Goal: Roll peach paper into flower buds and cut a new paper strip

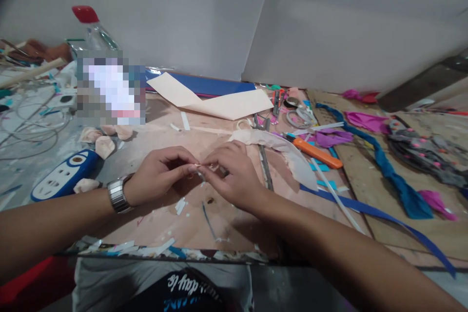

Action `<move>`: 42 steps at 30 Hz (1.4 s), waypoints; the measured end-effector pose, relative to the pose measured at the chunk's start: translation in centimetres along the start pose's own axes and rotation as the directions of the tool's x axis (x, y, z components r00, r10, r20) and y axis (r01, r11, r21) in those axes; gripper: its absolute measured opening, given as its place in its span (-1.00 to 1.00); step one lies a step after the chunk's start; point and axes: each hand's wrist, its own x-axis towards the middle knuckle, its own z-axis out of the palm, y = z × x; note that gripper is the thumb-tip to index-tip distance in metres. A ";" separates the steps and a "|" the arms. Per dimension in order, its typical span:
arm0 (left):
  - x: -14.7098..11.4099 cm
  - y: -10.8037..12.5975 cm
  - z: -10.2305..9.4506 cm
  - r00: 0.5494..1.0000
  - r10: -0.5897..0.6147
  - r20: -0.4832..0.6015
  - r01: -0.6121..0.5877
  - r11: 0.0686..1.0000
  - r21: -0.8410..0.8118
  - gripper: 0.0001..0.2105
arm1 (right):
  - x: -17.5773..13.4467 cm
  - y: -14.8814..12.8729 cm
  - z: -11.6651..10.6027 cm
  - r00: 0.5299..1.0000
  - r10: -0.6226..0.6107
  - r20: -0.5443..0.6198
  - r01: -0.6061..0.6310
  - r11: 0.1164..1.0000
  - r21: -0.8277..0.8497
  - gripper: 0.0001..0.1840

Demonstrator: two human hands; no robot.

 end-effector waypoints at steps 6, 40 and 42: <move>0.2 0.0 -0.4 0.998 0.049 0.032 -0.052 0.993 0.105 -0.90 | -0.1 0.1 0.0 1.000 0.022 0.010 -0.022 1.000 0.010 -0.93; 0.4 -0.3 -0.5 0.998 -0.044 0.053 0.043 0.999 0.030 -0.86 | 0.1 -0.3 -0.1 1.000 0.021 0.024 -0.020 0.999 -0.039 -0.89; 0.3 -0.3 -0.5 0.998 -0.021 0.067 0.017 0.998 0.054 -0.88 | 0.2 -0.4 -0.1 0.999 0.020 0.035 -0.019 0.999 -0.045 -0.89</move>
